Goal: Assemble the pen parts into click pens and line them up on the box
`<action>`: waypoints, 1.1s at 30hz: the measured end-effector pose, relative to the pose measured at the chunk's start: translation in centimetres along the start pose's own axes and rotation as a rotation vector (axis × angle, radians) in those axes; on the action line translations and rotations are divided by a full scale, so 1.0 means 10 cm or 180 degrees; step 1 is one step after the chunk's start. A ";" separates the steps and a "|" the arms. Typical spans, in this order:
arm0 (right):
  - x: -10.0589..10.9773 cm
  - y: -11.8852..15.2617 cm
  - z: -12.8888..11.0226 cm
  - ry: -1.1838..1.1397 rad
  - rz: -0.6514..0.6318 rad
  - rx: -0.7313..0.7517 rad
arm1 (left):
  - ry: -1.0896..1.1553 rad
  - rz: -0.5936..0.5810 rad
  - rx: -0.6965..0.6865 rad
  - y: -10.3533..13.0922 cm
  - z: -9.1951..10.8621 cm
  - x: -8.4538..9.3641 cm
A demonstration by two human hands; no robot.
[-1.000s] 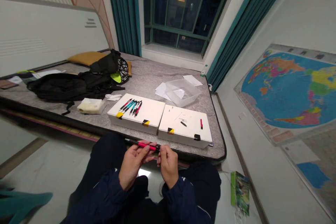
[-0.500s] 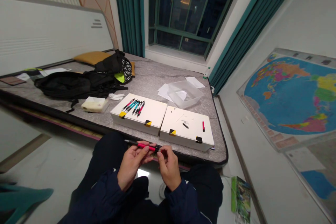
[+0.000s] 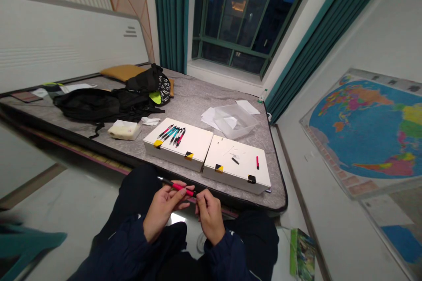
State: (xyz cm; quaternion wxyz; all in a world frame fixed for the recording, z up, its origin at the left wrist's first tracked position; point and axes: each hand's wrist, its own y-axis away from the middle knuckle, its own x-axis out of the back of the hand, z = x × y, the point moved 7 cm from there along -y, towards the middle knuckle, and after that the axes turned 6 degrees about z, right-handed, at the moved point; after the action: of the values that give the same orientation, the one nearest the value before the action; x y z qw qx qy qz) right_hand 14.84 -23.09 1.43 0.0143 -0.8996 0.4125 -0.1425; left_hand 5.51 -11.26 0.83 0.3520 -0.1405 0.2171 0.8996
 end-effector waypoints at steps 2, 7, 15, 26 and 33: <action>-0.02 0.01 0.01 -0.0080 0.0019 -0.0066 | 0.0010 0.0003 -0.0034 0.00 0.02 -0.01; -0.03 0.06 0.03 -0.0330 0.0068 -0.0104 | -0.0017 -0.0025 0.0018 0.00 0.00 -0.02; -0.07 0.06 0.25 -0.1168 0.0156 -0.0649 | -0.0049 -0.0058 -0.0034 0.01 0.05 -0.03; 0.03 0.07 0.39 -0.1832 -0.0111 -0.0780 | 0.0154 0.0053 -0.0259 -0.04 0.22 0.00; 0.14 0.12 0.35 -0.2132 0.0062 -0.0744 | 0.0114 -0.0100 -0.0082 -0.05 0.08 0.00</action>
State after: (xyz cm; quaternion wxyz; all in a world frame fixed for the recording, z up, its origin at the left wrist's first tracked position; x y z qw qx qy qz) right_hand 15.80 -25.22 -1.78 0.0471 -0.8880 0.4069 0.2088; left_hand 5.82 -10.56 1.38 0.3603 -0.1645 0.2095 0.8940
